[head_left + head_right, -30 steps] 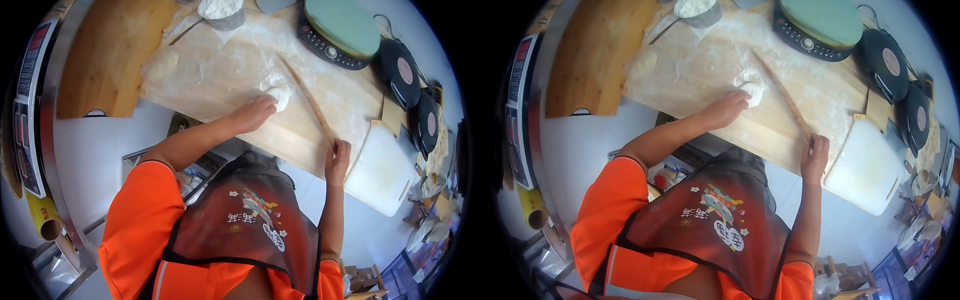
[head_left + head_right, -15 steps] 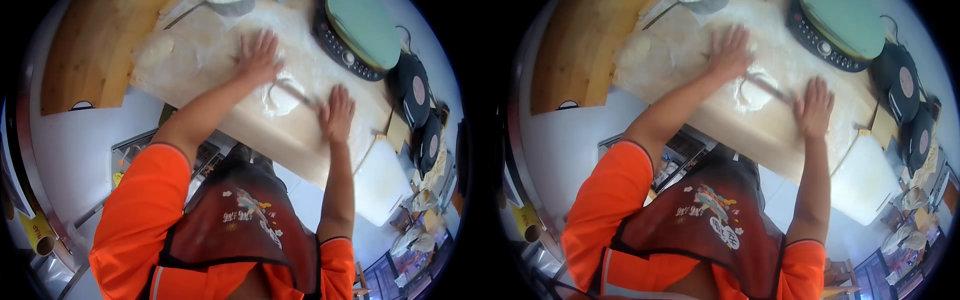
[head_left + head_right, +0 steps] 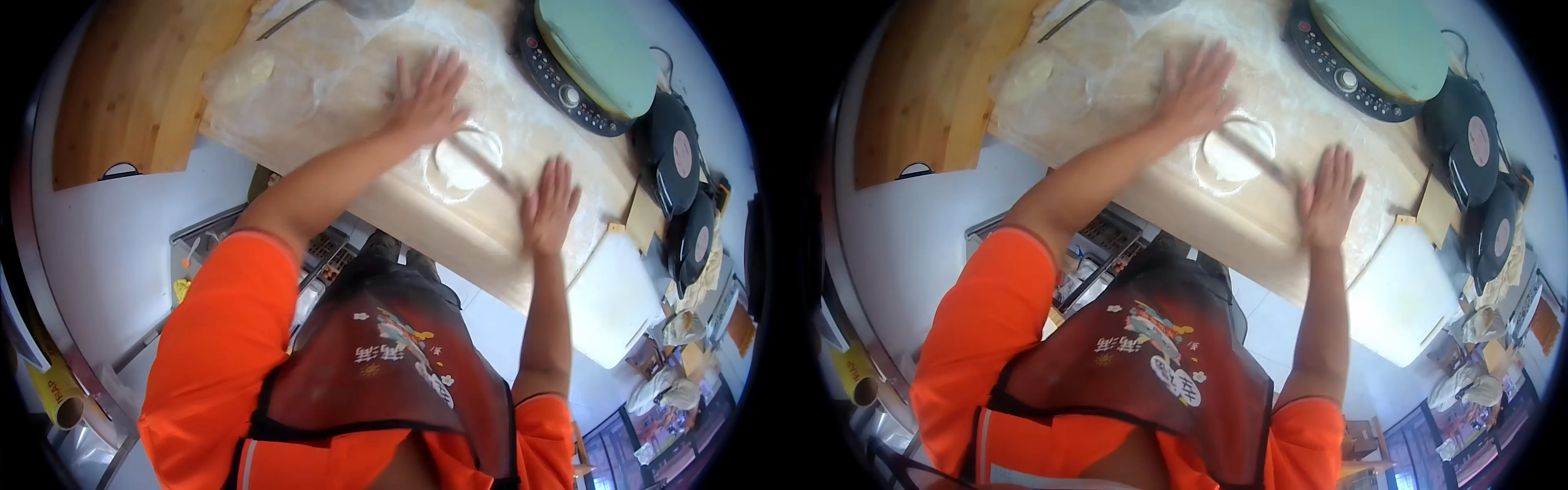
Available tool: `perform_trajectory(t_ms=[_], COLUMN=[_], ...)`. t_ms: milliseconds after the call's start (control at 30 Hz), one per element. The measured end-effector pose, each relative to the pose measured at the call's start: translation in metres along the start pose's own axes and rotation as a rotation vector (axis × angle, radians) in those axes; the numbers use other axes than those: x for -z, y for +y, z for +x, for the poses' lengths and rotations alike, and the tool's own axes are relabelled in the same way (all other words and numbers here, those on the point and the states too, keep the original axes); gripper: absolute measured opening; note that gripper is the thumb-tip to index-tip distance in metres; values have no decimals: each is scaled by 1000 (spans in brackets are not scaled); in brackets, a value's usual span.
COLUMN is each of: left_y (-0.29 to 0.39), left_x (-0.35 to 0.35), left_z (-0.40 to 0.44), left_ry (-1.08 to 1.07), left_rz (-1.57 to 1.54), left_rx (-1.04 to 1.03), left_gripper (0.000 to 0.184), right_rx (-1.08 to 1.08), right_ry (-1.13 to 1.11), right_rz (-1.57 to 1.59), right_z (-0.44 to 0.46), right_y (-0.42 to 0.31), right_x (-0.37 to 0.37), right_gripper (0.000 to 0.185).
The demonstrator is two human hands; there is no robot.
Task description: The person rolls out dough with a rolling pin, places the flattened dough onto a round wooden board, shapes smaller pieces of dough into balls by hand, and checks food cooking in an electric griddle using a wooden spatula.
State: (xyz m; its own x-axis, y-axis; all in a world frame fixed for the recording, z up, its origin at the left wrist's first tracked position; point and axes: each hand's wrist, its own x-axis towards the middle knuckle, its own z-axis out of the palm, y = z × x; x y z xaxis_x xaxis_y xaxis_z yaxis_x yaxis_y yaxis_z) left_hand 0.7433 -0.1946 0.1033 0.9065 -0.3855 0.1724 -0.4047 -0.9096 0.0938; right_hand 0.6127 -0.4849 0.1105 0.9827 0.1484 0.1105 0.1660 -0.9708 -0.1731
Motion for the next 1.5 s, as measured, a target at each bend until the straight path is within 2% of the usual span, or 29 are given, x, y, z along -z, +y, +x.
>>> perform_trajectory(t_ms=[67,167,200,267,333,367,433,500,567,667,700,733,800,900,933,1000,1033,1067,1167,1200,1233,1333,1400,1433,1500], left_y=[3,-25,-31,-33,-25,-17,-12,-9,-8,-31,-33,-35,-27,-12,-13,-14,-14,-16,-37,-38,-38,-26,-25,-25,-22], left_x=[22,22,2,-12,-25,-26,-23,-22,19,22,8,-13,-29,-28,-29,-14,7,31,19,8,-8,-30,-33,-32,-1], left_z=[-60,-91,-73,-12,47,54,53,3,-69,-88,-68,-30,41,77,56,-12,-56,-90,-90,-59,-22,76,57,52,-18], left_ry=[-261,-244,-222,-77,49,59,59,20,-277,-229,-173,-110,9,41,58,-81,-228,-253,-159,-173,-100,84,64,69,-150], left_rz=[-75,-217,-48,-94,-137,-94,-4,-88,-111,-313,-176,-38,-123,-128,-85,-138,-152,-276,-264,-200,-187,-184,-164,-147,-110], left_rx=[-68,-227,-258,-126,-35,-58,-103,-154,-222,-274,-249,-223,-64,-154,-173,-224,-219,-222,-307,-267,-200,-73,-128,-168,-173], left_gripper=[73,72,69,65,64,65,67,69,70,68,68,67,66,66,68,70,71,72,71,66,65,63,64,65,67], right_rx=[20,58,101,135,29,-16,-73,-58,-29,68,140,167,108,-70,-97,-93,-48,-40,41,74,114,0,-89,-49,-47], right_ry=[-48,-177,-167,-138,-10,25,18,22,-109,-237,-245,-186,-38,39,39,-17,-72,-117,-222,-213,-191,-23,29,40,-94], right_rz=[28,173,120,39,-5,-46,-13,-10,6,217,113,138,117,-89,-50,-25,8,68,207,161,108,-2,-41,10,-25], right_z=[-49,-63,-50,-2,36,42,19,-30,-80,-87,-63,-38,11,30,14,-43,-69,-92,-88,-70,-40,26,24,2,-47], right_y=[-23,-47,-40,-8,32,46,31,-2,-33,-45,-36,-22,26,56,41,8,-7,-27,-36,-26,-6,52,57,40,1], right_x=[7,31,33,22,-3,-8,-4,6,15,36,34,33,10,-1,2,10,14,21,37,38,30,6,-2,4,16], right_gripper=[68,69,68,65,61,61,62,66,72,80,79,72,61,63,65,69,72,72,74,73,71,65,64,65,71])
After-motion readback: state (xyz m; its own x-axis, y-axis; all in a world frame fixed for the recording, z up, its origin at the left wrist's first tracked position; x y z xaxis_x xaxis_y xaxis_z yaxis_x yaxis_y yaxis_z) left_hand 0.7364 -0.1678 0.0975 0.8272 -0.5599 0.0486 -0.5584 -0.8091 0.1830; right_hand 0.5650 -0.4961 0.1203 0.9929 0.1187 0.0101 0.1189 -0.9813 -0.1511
